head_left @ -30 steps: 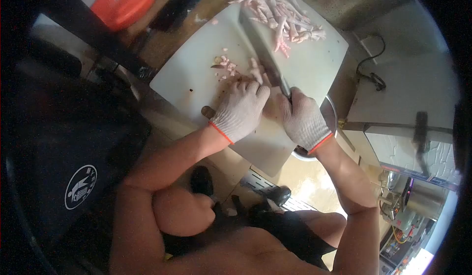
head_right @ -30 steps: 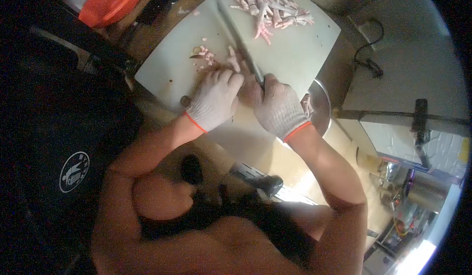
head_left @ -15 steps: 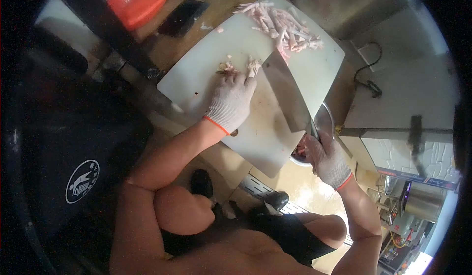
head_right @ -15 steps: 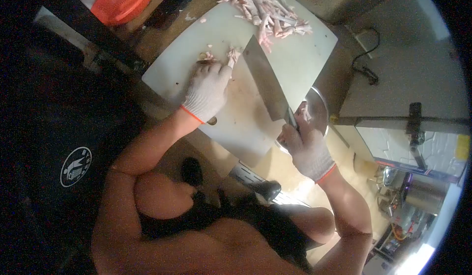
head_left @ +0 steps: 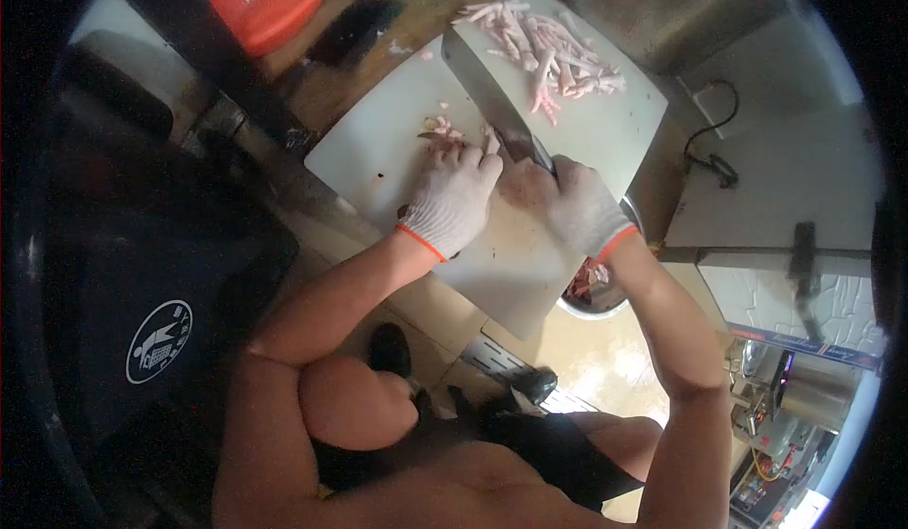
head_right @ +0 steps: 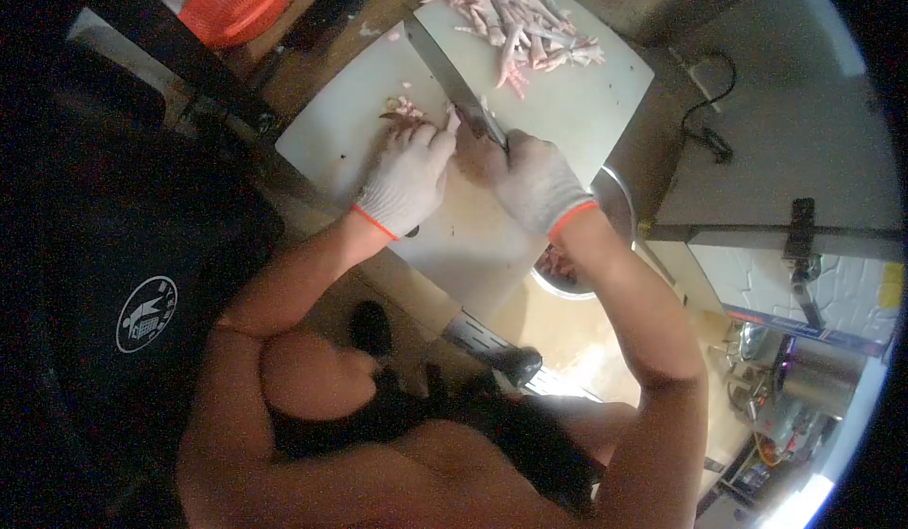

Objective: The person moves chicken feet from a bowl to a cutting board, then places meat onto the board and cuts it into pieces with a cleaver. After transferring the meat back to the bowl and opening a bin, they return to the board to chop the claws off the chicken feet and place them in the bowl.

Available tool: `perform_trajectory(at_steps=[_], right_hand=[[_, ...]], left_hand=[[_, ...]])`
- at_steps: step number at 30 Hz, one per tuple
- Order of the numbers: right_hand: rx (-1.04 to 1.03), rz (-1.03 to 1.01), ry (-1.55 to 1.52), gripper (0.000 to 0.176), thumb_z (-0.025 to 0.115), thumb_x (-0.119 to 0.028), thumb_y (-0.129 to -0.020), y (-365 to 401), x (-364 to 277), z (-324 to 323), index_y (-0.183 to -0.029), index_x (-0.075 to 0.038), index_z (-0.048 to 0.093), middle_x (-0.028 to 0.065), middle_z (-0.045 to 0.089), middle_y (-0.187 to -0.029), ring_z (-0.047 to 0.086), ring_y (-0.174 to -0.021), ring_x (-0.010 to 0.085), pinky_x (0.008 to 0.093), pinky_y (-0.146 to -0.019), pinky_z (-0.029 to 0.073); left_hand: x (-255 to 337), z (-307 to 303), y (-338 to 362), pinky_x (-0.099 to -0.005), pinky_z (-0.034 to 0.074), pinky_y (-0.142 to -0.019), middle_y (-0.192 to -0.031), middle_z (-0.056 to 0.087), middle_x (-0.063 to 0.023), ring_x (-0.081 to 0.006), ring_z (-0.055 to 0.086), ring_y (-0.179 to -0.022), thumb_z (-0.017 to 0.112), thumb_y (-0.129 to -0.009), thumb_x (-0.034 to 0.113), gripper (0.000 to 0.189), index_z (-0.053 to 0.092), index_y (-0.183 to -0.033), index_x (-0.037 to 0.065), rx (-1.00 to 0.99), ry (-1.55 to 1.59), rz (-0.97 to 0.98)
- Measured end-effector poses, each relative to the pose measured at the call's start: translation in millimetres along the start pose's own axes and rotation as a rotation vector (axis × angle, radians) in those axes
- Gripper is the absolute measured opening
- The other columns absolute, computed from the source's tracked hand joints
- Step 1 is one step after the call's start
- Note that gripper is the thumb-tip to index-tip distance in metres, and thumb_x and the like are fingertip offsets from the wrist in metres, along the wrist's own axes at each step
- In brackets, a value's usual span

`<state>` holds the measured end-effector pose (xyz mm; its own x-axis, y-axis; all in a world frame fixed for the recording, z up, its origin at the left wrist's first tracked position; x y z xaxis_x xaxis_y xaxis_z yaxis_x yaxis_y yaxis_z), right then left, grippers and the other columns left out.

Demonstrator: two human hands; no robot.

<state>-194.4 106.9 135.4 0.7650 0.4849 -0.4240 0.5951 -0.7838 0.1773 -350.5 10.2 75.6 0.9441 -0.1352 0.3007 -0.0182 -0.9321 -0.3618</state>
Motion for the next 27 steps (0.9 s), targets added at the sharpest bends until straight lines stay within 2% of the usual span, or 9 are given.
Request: perform_trajectory(at_steps=[3, 7, 8, 11, 14, 19, 20, 21, 27], right_hand=[[-0.095, 0.077, 0.011, 0.067, 0.054, -0.053, -0.120, 13.8, 9.1, -8.9, -0.121, 0.011, 0.074, 0.0448, 0.077, -0.107, 0.076, -0.114, 0.0615, 0.0608, -0.106, 0.060], [-0.281, 0.365, -0.160, 0.051, 0.065, -0.040, -0.117, 69.4, 15.0, -13.6, -0.134, 0.008, 0.071, 0.0399, 0.076, -0.097, 0.082, -0.102, 0.0537, 0.0605, -0.094, 0.065], [-0.232, 0.025, 0.006, 0.049, 0.068, -0.036, -0.114, 74.3, 31.9, -10.3, -0.137, 0.007, 0.071, 0.0360, 0.073, -0.096, 0.081, -0.097, 0.0522, 0.0609, -0.089, 0.065], [-0.189, -0.255, 0.114, 0.049, 0.076, -0.031, -0.104, 96.8, 32.5, -4.1, -0.137, 0.005, 0.071, 0.0283, 0.067, -0.099, 0.074, -0.085, 0.0527, 0.0622, -0.080, 0.063], [-0.076, -0.152, 0.010, 0.059, 0.062, -0.047, -0.122, 94.2, 32.9, -5.9, -0.109, 0.010, 0.070, 0.0277, 0.072, -0.081, 0.082, -0.079, 0.0379, 0.0516, -0.074, 0.060], [-0.124, 0.246, -0.118, 0.054, 0.061, -0.048, -0.122, 57.1, 7.1, -24.0, -0.111, 0.004, 0.072, 0.0159, 0.070, -0.077, 0.071, -0.069, 0.0242, 0.0434, -0.066, 0.058], [-0.084, 0.199, -0.120, 0.056, 0.059, -0.049, -0.123, 52.1, 10.2, -23.5, -0.116, 0.005, 0.072, 0.0359, 0.078, -0.091, 0.082, -0.088, 0.0501, 0.0536, -0.081, 0.065], [-0.087, 0.194, -0.122, 0.056, 0.059, -0.049, -0.123, 51.2, 5.9, -27.0, -0.116, 0.005, 0.072, 0.0359, 0.078, -0.091, 0.082, -0.088, 0.0501, 0.0536, -0.081, 0.065], [0.276, 0.072, -0.613, 0.035, 0.065, -0.032, -0.123, 69.4, -36.6, -87.4, -0.115, 0.001, 0.069, 0.0120, 0.070, -0.074, 0.067, -0.072, 0.0155, 0.0412, -0.069, 0.057]], left_hand=[[1.3, 3.8, 2.1, -0.0571, 0.057, -0.102, -0.118, 0.072, -0.0210, -0.0438, 0.072, -0.111, 0.073, -0.103, 0.014, 0.064, 0.062, -0.164, -0.001, 0.013, -0.056, -0.015], [2.9, -3.3, 1.2, -0.0555, 0.058, -0.099, -0.115, 0.072, -0.0189, -0.0403, 0.073, -0.111, 0.075, -0.102, 0.019, 0.065, 0.063, -0.164, 0.001, 0.013, -0.128, -0.017], [7.4, -7.2, 0.1, -0.0555, 0.058, -0.099, -0.115, 0.072, -0.0189, -0.0403, 0.073, -0.111, 0.075, -0.102, 0.019, 0.065, 0.063, -0.164, 0.001, 0.013, -0.127, -0.015], [17.2, -12.2, -4.4, -0.0560, 0.059, -0.095, -0.112, 0.071, -0.0182, -0.0398, 0.074, -0.106, 0.078, -0.102, 0.026, 0.057, 0.069, -0.153, 0.003, -0.024, -0.098, -0.021], [19.9, -3.8, -8.5, -0.0575, 0.059, -0.092, -0.108, 0.072, -0.0185, -0.0403, 0.075, -0.101, 0.080, -0.101, 0.032, 0.042, 0.074, -0.133, 0.005, -0.011, -0.071, 0.018], [13.5, -3.4, -9.6, -0.0582, 0.060, -0.092, -0.106, 0.073, -0.0187, -0.0419, 0.075, -0.102, 0.079, -0.101, 0.028, 0.029, 0.077, -0.120, 0.006, 0.026, -0.036, 0.012], [13.0, -5.4, -9.4, -0.0582, 0.060, -0.092, -0.106, 0.073, -0.0187, -0.0419, 0.075, -0.102, 0.079, -0.101, 0.028, 0.029, 0.077, -0.120, 0.006, 0.026, -0.041, 0.009], [13.5, -6.9, -7.6, -0.0582, 0.060, -0.092, -0.107, 0.073, -0.0184, -0.0423, 0.075, -0.102, 0.079, -0.100, 0.026, 0.028, 0.077, -0.119, 0.006, 0.025, -0.038, 0.013], [14.9, -15.1, 5.2, -0.0574, 0.061, -0.092, -0.108, 0.072, -0.0173, -0.0424, 0.074, -0.101, 0.080, -0.098, 0.023, 0.026, 0.077, -0.120, 0.008, -0.018, 0.054, 0.058]])
Point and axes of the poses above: each hand's wrist, its own y-axis away from the middle knuckle, its own z-axis out of the palm, x = y × z, the point moved 7 cm from there along -y, towards the middle knuckle
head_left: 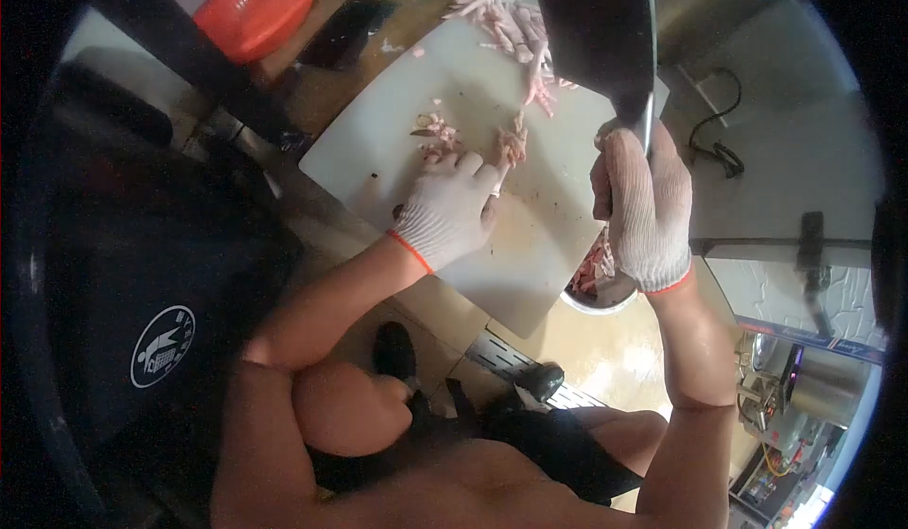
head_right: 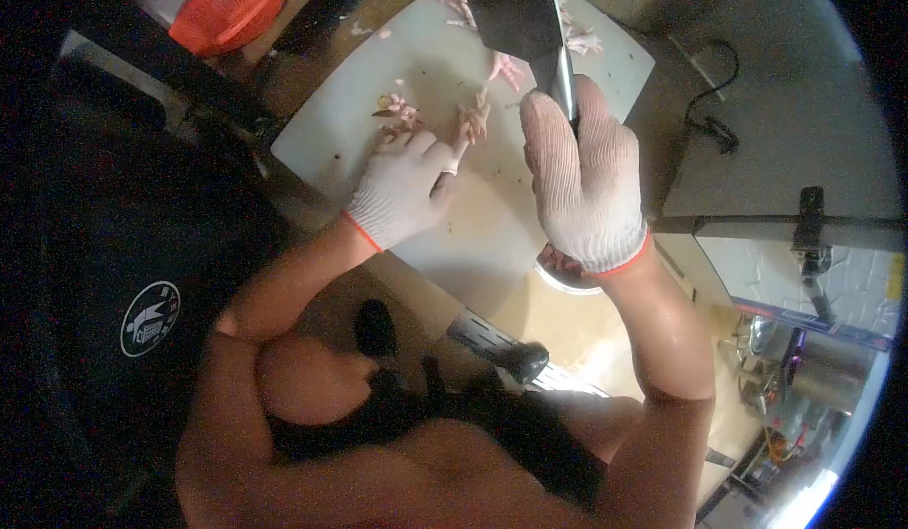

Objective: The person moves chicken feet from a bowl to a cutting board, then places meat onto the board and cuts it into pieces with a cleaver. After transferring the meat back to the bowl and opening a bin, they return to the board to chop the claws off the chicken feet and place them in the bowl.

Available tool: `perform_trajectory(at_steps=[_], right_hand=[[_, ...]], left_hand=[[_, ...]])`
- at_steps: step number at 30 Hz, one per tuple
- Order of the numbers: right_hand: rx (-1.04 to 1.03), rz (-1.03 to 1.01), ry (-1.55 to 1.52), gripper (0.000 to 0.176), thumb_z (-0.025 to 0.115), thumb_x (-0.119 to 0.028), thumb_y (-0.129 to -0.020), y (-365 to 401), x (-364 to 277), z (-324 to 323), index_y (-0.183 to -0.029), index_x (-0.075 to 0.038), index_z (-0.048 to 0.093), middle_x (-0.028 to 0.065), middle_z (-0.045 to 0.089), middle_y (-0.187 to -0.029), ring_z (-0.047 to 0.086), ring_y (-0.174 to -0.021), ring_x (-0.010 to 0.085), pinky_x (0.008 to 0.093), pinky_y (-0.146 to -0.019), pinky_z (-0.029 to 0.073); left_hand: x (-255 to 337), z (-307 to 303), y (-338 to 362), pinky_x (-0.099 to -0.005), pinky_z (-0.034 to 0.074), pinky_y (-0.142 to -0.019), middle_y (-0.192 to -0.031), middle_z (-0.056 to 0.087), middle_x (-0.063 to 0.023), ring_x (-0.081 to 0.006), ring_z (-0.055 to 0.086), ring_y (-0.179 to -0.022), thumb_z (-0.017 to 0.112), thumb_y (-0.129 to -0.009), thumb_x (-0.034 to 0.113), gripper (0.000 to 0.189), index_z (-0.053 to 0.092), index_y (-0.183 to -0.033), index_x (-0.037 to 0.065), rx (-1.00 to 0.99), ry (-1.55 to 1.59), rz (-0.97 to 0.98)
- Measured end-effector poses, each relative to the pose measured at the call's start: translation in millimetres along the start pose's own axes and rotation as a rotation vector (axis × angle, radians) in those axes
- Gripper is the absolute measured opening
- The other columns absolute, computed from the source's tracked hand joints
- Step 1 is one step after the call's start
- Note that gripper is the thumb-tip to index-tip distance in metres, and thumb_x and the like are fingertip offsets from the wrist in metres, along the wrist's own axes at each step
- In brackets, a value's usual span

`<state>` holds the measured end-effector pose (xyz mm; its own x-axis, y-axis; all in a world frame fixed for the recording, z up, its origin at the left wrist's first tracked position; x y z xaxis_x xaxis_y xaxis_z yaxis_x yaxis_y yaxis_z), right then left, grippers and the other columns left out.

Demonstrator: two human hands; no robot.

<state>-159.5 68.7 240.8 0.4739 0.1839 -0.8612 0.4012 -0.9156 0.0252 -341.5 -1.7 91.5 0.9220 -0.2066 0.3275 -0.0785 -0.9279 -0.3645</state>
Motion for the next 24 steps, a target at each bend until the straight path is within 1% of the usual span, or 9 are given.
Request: perform_trajectory(at_steps=[2, 3, 4, 6, 12, 14, 16, 21, 24], right_hand=[[-0.030, -0.177, 0.039, 0.034, 0.066, -0.031, -0.122, -1.1, 12.6, 7.0, -0.117, 0.002, 0.067, 0.0190, 0.072, -0.075, 0.072, -0.069, 0.0250, 0.0421, -0.070, 0.058], [-0.139, -0.040, 0.298, 0.042, 0.063, -0.037, -0.122, -7.3, 41.1, 18.3, -0.120, 0.005, 0.067, 0.0302, 0.075, -0.081, 0.080, -0.077, 0.0419, 0.0480, -0.077, 0.063], [-0.234, -0.046, 0.591, 0.053, 0.059, -0.045, -0.123, -15.2, 72.3, 32.6, -0.120, 0.007, 0.069, 0.0293, 0.069, -0.076, 0.075, -0.072, 0.0338, 0.0492, -0.071, 0.057], [-0.352, 0.001, 0.604, 0.056, 0.060, -0.047, -0.123, -23.0, 108.7, 36.2, -0.119, 0.008, 0.070, 0.0385, 0.066, -0.081, 0.076, -0.078, 0.0470, 0.0559, -0.078, 0.058], [-0.393, 0.195, 0.551, 0.052, 0.060, -0.043, -0.121, 12.8, 110.4, 13.1, -0.115, 0.007, 0.075, 0.0352, 0.078, -0.087, 0.083, -0.094, 0.0518, 0.0569, -0.091, 0.065], [-0.443, -0.602, 0.950, 0.045, 0.061, -0.035, -0.122, 39.9, 81.3, 17.3, -0.118, 0.007, 0.076, 0.0298, 0.081, -0.089, 0.085, -0.094, 0.0434, 0.0495, -0.089, 0.066], [-0.373, 0.310, 0.417, 0.039, 0.063, -0.028, -0.121, 49.9, 99.9, -16.2, -0.128, 0.008, 0.075, 0.0255, 0.081, -0.091, 0.085, -0.092, 0.0358, 0.0440, -0.088, 0.065], [-0.228, 0.317, 0.096, 0.040, 0.061, -0.029, -0.123, 70.0, 87.8, -19.9, -0.134, 0.008, 0.069, 0.0118, 0.074, -0.084, 0.072, -0.080, 0.0205, 0.0392, -0.080, 0.060], [-0.060, 0.021, 0.047, 0.033, 0.057, -0.028, -0.124, 48.3, 33.2, -34.4, -0.122, 0.003, 0.069, 0.0014, 0.065, -0.080, 0.062, -0.072, 0.0114, 0.0332, -0.065, 0.051]], left_hand=[[-1.2, 1.4, -0.6, -0.0571, 0.061, -0.092, -0.109, 0.072, -0.0172, -0.0423, 0.074, -0.101, 0.080, -0.098, 0.023, 0.028, 0.078, -0.122, 0.009, -0.030, -0.017, -0.003], [-0.8, 1.3, -1.2, -0.0569, 0.061, -0.092, -0.109, 0.072, -0.0172, -0.0422, 0.074, -0.101, 0.080, -0.098, 0.024, 0.030, 0.078, -0.124, 0.009, -0.015, -0.018, 0.003], [1.5, 1.0, -1.2, -0.0566, 0.060, -0.092, -0.110, 0.071, -0.0172, -0.0421, 0.074, -0.102, 0.080, -0.098, 0.024, 0.031, 0.077, -0.125, 0.009, -0.002, -0.018, 0.009], [3.8, 0.4, -2.5, -0.0563, 0.060, -0.093, -0.110, 0.071, -0.0174, -0.0423, 0.074, -0.102, 0.079, -0.098, 0.025, 0.034, 0.077, -0.128, 0.009, -0.007, -0.050, 0.008], [4.3, 0.7, -4.4, -0.0566, 0.060, -0.096, -0.115, 0.072, -0.0209, -0.0441, 0.074, -0.105, 0.079, -0.098, 0.023, 0.035, 0.070, -0.126, 0.004, -0.051, -0.090, -0.061], [-1.5, 4.6, -2.6, -0.0572, 0.060, -0.096, -0.117, 0.073, -0.0222, -0.0446, 0.074, -0.106, 0.079, -0.098, 0.022, 0.034, 0.068, -0.124, 0.003, -0.069, -0.092, -0.074], [-16.1, 6.6, 0.9, -0.0589, 0.060, -0.098, -0.120, 0.073, -0.0239, -0.0460, 0.074, -0.107, 0.078, -0.098, 0.020, 0.030, 0.066, -0.120, 0.003, -0.087, -0.037, -0.203], [-6.0, 16.2, -4.6, -0.0601, 0.059, -0.098, -0.118, 0.071, -0.0236, -0.0469, 0.073, -0.107, 0.077, -0.099, 0.019, 0.030, 0.065, -0.121, 0.003, -0.104, -0.003, -0.128], [5.1, 20.6, -7.0, -0.0602, 0.059, -0.097, -0.116, 0.071, -0.0226, -0.0468, 0.073, -0.105, 0.077, -0.100, 0.020, 0.029, 0.064, -0.120, 0.004, -0.047, 0.015, -0.092]])
Point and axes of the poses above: each hand's wrist, its own y-axis away from the middle knuckle, its own z-axis out of the palm, x = y × z, the point moved 7 cm from there along -y, towards the middle knuckle
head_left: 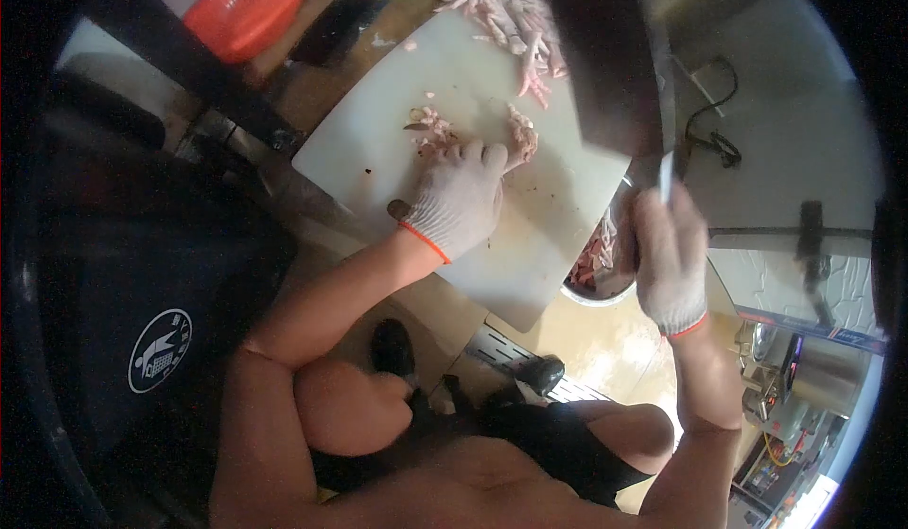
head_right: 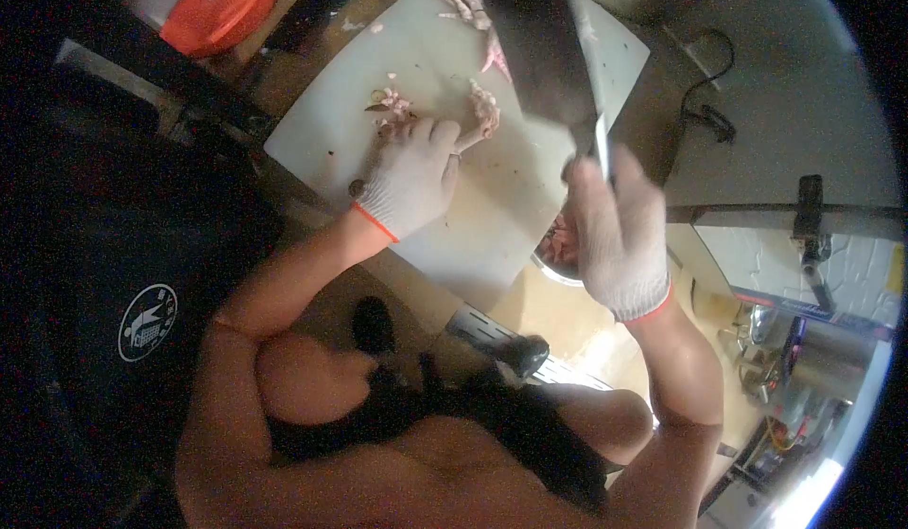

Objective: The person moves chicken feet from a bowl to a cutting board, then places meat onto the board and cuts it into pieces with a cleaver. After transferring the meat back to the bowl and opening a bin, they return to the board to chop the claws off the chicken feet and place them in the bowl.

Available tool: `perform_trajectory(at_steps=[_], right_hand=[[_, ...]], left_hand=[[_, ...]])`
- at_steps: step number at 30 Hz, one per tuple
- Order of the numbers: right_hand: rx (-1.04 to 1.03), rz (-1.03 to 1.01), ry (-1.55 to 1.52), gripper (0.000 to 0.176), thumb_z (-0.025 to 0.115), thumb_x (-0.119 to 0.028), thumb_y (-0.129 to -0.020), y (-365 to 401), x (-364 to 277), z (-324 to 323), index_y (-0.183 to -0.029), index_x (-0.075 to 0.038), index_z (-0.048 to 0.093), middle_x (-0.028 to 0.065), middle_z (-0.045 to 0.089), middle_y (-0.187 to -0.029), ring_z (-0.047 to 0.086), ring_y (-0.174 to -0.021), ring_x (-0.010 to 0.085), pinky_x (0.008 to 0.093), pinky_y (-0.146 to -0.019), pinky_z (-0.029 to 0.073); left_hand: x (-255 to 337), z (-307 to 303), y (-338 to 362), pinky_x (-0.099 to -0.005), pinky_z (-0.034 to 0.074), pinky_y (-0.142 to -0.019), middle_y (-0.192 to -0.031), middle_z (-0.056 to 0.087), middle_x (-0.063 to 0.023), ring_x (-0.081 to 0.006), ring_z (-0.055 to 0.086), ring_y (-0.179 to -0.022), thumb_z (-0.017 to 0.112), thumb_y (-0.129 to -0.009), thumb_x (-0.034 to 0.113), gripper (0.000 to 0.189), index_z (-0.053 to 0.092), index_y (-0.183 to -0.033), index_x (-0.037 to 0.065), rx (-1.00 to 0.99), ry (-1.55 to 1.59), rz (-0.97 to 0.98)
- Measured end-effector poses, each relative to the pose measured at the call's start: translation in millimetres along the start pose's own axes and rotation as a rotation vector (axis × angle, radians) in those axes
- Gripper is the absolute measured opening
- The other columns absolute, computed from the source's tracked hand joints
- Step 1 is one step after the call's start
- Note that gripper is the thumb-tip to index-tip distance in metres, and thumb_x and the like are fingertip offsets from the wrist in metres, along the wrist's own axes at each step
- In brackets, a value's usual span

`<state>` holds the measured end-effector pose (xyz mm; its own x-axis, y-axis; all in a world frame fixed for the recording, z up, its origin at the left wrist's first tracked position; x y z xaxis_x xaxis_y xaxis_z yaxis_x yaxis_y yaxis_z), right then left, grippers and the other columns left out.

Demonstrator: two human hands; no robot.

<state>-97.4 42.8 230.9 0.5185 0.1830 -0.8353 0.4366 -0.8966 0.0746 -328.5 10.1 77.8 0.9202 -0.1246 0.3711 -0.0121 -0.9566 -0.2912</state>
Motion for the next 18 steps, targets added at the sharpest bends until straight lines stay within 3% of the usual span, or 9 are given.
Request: perform_trajectory(at_steps=[2, 3, 5, 7, 12, 14, 15, 16, 18], right_hand=[[0.117, -0.187, -0.239, 0.029, 0.059, -0.025, -0.123, -10.0, -37.3, 0.3, -0.114, 0.001, 0.069, 0.0035, 0.063, -0.076, 0.059, -0.066, 0.0108, 0.0322, -0.060, 0.049], [0.193, -0.417, 0.028, 0.028, 0.060, -0.025, -0.122, -15.7, -47.6, -0.3, -0.112, 0.000, 0.069, 0.0043, 0.062, -0.075, 0.059, -0.065, 0.0120, 0.0333, -0.059, 0.049], [0.120, -0.298, 0.289, 0.040, 0.059, -0.034, -0.122, -26.5, -12.1, 28.1, -0.113, 0.003, 0.072, 0.0227, 0.070, -0.087, 0.070, -0.083, 0.0359, 0.0467, -0.075, 0.056], [-0.204, -0.014, 0.701, 0.052, 0.058, -0.043, -0.122, -34.8, 43.3, 77.2, -0.114, 0.005, 0.075, 0.0411, 0.078, -0.099, 0.080, -0.102, 0.0597, 0.0601, -0.091, 0.064], [-0.224, 0.120, 0.589, 0.057, 0.063, -0.044, -0.122, -33.5, 51.2, 70.3, -0.109, 0.010, 0.075, 0.0340, 0.073, -0.085, 0.082, -0.083, 0.0446, 0.0507, -0.077, 0.061], [-0.287, 0.071, 0.371, 0.056, 0.064, -0.044, -0.121, -20.3, 58.8, 64.8, -0.111, 0.009, 0.075, 0.0245, 0.069, -0.075, 0.077, -0.070, 0.0374, 0.0471, -0.074, 0.061], [-0.280, 0.067, 0.367, 0.056, 0.064, -0.044, -0.121, -13.9, 70.0, 54.8, -0.111, 0.009, 0.075, 0.0245, 0.069, -0.075, 0.077, -0.070, 0.0374, 0.0471, -0.074, 0.061], [-0.249, -0.041, 0.325, 0.053, 0.064, -0.043, -0.121, -6.1, 78.1, 42.5, -0.113, 0.008, 0.075, 0.0184, 0.065, -0.072, 0.071, -0.063, 0.0317, 0.0440, -0.068, 0.058], [-0.213, -0.142, 0.269, 0.050, 0.064, -0.042, -0.121, 10.9, 75.5, 29.4, -0.115, 0.007, 0.075, 0.0124, 0.062, -0.068, 0.065, -0.056, 0.0260, 0.0410, -0.062, 0.055]], left_hand=[[3.1, -6.7, -1.5, -0.0601, 0.059, -0.096, -0.115, 0.070, -0.0220, -0.0465, 0.073, -0.104, 0.077, -0.100, 0.021, 0.028, 0.064, -0.120, 0.005, 0.054, 0.026, -0.019], [2.6, -11.8, 3.4, -0.0598, 0.059, -0.096, -0.114, 0.070, -0.0221, -0.0465, 0.073, -0.104, 0.078, -0.101, 0.022, 0.029, 0.064, -0.120, 0.006, 0.044, 0.027, -0.047], [-0.6, -13.2, 8.9, -0.0596, 0.059, -0.096, -0.114, 0.071, -0.0223, -0.0466, 0.073, -0.104, 0.078, -0.101, 0.023, 0.030, 0.063, -0.121, 0.007, 0.029, 0.029, -0.074], [-0.7, -10.8, 11.1, -0.0589, 0.060, -0.095, -0.114, 0.071, -0.0221, -0.0460, 0.074, -0.106, 0.078, -0.102, 0.025, 0.031, 0.063, -0.122, 0.007, 0.059, 0.048, -0.028], [5.0, -4.2, -1.3, -0.0580, 0.061, -0.094, -0.114, 0.072, -0.0208, -0.0448, 0.075, -0.106, 0.078, -0.103, 0.028, 0.032, 0.064, -0.121, 0.006, 0.004, -0.120, -0.027], [-1.0, -6.2, -7.6, -0.0577, 0.061, -0.093, -0.115, 0.072, -0.0203, -0.0444, 0.075, -0.105, 0.078, -0.103, 0.028, 0.033, 0.064, -0.121, 0.006, -0.011, -0.152, -0.035], [-6.0, -13.0, -11.2, -0.0578, 0.061, -0.093, -0.116, 0.072, -0.0206, -0.0446, 0.075, -0.106, 0.078, -0.102, 0.028, 0.033, 0.063, -0.122, 0.006, 0.041, -0.154, -0.004], [-9.2, -17.9, -12.9, -0.0579, 0.061, -0.093, -0.118, 0.072, -0.0209, -0.0447, 0.076, -0.107, 0.078, -0.102, 0.027, 0.034, 0.062, -0.123, 0.006, 0.087, -0.156, 0.026], [-11.9, -18.1, -22.2, -0.0574, 0.062, -0.096, -0.121, 0.071, -0.0219, -0.0451, 0.076, -0.111, 0.078, -0.101, 0.027, 0.038, 0.063, -0.128, 0.005, 0.002, -0.164, 0.013]])
Point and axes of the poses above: each hand's wrist, its own y-axis away from the middle knuckle, its own z-axis out of the palm, x = y × z, the point moved 7 cm from there along -y, towards the middle knuckle
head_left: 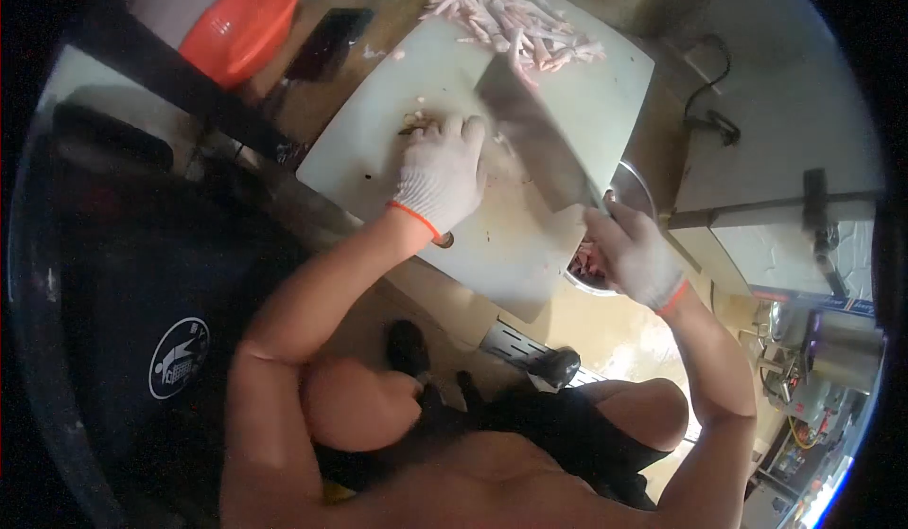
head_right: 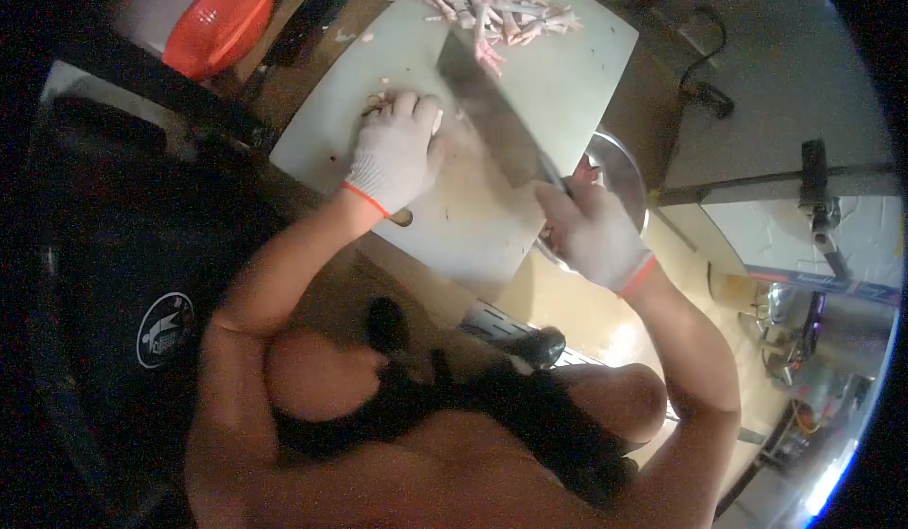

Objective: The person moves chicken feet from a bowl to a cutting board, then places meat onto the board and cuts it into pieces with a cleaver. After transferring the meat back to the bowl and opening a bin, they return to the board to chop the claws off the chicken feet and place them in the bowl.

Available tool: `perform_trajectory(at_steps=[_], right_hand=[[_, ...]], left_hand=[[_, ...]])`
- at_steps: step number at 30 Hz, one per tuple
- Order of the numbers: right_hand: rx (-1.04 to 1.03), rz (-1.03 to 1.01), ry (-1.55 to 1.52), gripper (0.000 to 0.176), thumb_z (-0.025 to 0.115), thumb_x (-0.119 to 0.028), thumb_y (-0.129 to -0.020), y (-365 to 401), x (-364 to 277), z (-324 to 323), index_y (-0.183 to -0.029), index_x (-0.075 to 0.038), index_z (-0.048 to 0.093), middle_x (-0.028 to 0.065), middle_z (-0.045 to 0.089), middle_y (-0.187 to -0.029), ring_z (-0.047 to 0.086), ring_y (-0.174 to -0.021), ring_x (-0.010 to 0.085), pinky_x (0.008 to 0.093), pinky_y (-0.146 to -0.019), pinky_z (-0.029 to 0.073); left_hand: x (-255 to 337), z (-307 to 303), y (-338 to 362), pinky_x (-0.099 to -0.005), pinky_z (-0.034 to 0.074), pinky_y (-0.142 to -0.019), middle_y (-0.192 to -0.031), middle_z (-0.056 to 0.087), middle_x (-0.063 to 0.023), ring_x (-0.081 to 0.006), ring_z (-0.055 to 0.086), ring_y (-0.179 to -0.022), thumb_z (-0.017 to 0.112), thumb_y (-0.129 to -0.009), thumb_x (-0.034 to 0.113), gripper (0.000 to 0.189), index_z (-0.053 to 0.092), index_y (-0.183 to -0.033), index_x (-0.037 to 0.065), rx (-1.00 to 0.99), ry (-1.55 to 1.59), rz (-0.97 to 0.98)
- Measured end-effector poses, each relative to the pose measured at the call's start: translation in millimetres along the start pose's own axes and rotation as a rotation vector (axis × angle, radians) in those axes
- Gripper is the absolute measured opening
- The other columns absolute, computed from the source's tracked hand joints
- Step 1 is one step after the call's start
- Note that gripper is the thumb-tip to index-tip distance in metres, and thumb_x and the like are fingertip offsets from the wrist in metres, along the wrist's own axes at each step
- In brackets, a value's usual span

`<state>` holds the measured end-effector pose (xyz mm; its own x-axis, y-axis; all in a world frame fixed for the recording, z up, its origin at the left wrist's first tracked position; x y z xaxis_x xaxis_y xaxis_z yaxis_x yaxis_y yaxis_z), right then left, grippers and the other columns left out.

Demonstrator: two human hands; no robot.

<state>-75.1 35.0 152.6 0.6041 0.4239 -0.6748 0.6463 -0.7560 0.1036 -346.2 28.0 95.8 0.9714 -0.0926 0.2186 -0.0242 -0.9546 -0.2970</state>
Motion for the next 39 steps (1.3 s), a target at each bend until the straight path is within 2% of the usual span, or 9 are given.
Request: perform_trajectory(at_steps=[3, 6, 8, 15, 22, 30, 32, 34, 39], right_hand=[[0.127, 0.381, -0.342, 0.043, 0.060, -0.036, -0.122, 33.3, 16.3, -41.8, -0.112, 0.003, 0.073, 0.0058, 0.059, -0.067, 0.056, -0.053, 0.0165, 0.0342, -0.053, 0.046], [0.246, 0.190, -0.337, 0.039, 0.055, -0.034, -0.124, 56.7, 21.7, -87.5, -0.105, -0.003, 0.070, 0.0029, 0.061, -0.068, 0.052, -0.052, 0.0095, 0.0286, -0.049, 0.037], [0.286, 0.458, -0.585, 0.034, 0.060, -0.033, -0.124, 75.8, 44.5, -91.4, -0.112, -0.002, 0.069, -0.0011, 0.060, -0.072, 0.055, -0.059, 0.0085, 0.0303, -0.052, 0.042], [0.419, 0.448, -0.649, 0.047, 0.054, -0.043, -0.126, 92.7, 113.0, -105.3, -0.098, -0.008, 0.066, 0.0009, 0.059, -0.064, 0.051, -0.052, 0.0090, 0.0278, -0.051, 0.037], [0.569, 0.488, -0.700, 0.052, 0.051, -0.046, -0.126, 99.4, 189.7, -124.0, -0.093, -0.009, 0.066, 0.0012, 0.059, -0.062, 0.051, -0.050, 0.0095, 0.0268, -0.048, 0.035], [0.540, 0.474, -0.736, 0.048, 0.051, -0.047, -0.127, 104.2, 254.1, -116.2, -0.103, -0.009, 0.066, 0.0002, 0.060, -0.068, 0.052, -0.048, 0.0092, 0.0265, -0.045, 0.037], [0.499, 0.463, -0.765, 0.046, 0.050, -0.045, -0.128, 93.0, 258.0, -107.7, -0.106, -0.007, 0.066, 0.0011, 0.060, -0.068, 0.053, -0.047, 0.0108, 0.0260, -0.045, 0.038], [0.461, 0.464, -0.786, 0.047, 0.051, -0.045, -0.128, 76.7, 255.1, -99.1, -0.105, -0.007, 0.066, 0.0016, 0.061, -0.068, 0.054, -0.047, 0.0111, 0.0262, -0.045, 0.039], [0.310, 0.451, -0.847, 0.031, 0.055, -0.036, -0.127, 51.5, 254.1, -71.6, -0.117, -0.008, 0.063, -0.0032, 0.059, -0.072, 0.051, -0.056, 0.0067, 0.0271, -0.050, 0.040]], left_hand=[[6.5, 20.6, -30.5, -0.0586, 0.062, -0.102, -0.129, 0.071, -0.0259, -0.0487, 0.075, -0.119, 0.079, -0.099, 0.027, 0.046, 0.066, -0.137, 0.004, -0.091, 0.019, 0.054], [24.4, 34.9, -74.8, -0.0613, 0.060, -0.110, -0.137, 0.070, -0.0303, -0.0538, 0.073, -0.125, 0.079, -0.097, 0.022, 0.054, 0.066, -0.147, 0.005, -0.165, 0.079, 0.046], [25.5, 32.9, -91.8, -0.0635, 0.058, -0.114, -0.146, 0.068, -0.0341, -0.0568, 0.070, -0.129, 0.076, -0.098, 0.018, 0.055, 0.065, -0.151, 0.009, -0.294, 0.159, -0.166], [112.8, 66.4, -98.5, -0.0603, 0.058, -0.114, -0.139, 0.071, -0.0386, -0.0568, 0.071, -0.130, 0.072, -0.102, 0.021, 0.042, 0.067, -0.141, 0.005, -0.477, 0.073, -0.096], [210.0, 73.2, -142.9, -0.0568, 0.062, -0.108, -0.135, 0.078, -0.0322, -0.0523, 0.077, -0.120, 0.074, -0.104, 0.029, 0.039, 0.071, -0.132, 0.002, -0.292, 0.630, -0.059], [44.0, 60.5, -178.8, -0.0577, 0.060, -0.112, -0.144, 0.075, -0.0283, -0.0464, 0.076, -0.132, 0.079, -0.105, 0.047, 0.057, 0.071, -0.142, 0.004, 0.017, -0.053, -0.468], [33.4, 54.3, -194.9, -0.0565, 0.060, -0.113, -0.138, 0.078, -0.0294, -0.0449, 0.076, -0.133, 0.078, -0.105, 0.047, 0.059, 0.069, -0.143, 0.003, 0.005, -0.032, -0.494], [8.9, 71.6, -208.9, -0.0546, 0.060, -0.114, -0.132, 0.080, -0.0289, -0.0442, 0.076, -0.134, 0.077, -0.103, 0.047, 0.058, 0.071, -0.141, 0.004, -0.129, 0.594, -0.797], [-34.1, 79.5, -249.7, -0.0510, 0.062, -0.107, -0.119, 0.084, -0.0236, -0.0426, 0.081, -0.117, 0.075, -0.098, 0.046, 0.051, 0.075, -0.130, 0.006, -0.072, 0.165, -0.574]])
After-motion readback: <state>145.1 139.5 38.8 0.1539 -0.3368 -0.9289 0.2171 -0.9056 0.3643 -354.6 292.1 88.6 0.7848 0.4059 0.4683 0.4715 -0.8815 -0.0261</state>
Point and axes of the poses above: each hand's wrist, its own y-axis away from the middle knuckle, its own z-axis out of the palm, x = y × z, the point moved 7 cm from there along -y, towards the middle knuckle
